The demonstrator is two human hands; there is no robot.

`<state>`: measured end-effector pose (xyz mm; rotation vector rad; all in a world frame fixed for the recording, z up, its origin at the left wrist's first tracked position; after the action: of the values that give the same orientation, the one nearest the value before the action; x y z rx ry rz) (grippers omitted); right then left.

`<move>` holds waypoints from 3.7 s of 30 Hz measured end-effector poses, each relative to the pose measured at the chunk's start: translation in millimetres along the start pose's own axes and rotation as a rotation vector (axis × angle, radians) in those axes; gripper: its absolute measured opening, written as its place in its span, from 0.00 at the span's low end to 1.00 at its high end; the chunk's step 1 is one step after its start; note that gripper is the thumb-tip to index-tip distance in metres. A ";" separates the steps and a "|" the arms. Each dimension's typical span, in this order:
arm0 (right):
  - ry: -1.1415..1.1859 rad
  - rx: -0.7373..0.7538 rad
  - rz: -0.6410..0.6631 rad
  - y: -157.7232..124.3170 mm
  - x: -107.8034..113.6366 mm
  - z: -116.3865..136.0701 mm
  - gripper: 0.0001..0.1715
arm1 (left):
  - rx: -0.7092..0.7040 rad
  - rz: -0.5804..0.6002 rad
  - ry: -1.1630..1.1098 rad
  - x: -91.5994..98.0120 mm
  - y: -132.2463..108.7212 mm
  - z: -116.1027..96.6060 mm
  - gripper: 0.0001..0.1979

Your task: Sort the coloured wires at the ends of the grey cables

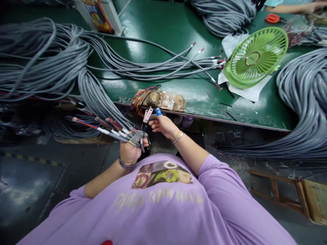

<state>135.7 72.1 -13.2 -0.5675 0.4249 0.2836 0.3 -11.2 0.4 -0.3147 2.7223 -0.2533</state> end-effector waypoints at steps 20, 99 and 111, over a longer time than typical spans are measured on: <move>0.229 0.083 0.035 10.1 -17.6 -3.1 0.29 | 0.022 -0.055 -0.015 -7.1 18.0 9.4 0.14; 0.337 0.074 -0.009 13.3 -34.3 -4.9 0.36 | 0.104 0.066 -0.016 -10.0 21.9 1.0 0.14; 0.350 0.012 0.128 3.4 -19.0 -8.5 0.27 | 0.028 0.012 0.004 -3.5 10.3 3.4 0.13</move>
<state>115.2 67.3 -12.5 -0.5800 0.8025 0.3050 2.9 -0.9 -3.8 -0.2897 2.7207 -0.2889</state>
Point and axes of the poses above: each hand's wrist, its own y-axis towards the middle knuckle, its own x-axis out of the back of the hand, z = x × y, the point moved 1 cm from there along y, towards the middle knuckle, and after that the axes turned 2 degrees about -y, right-handed, at the moved point
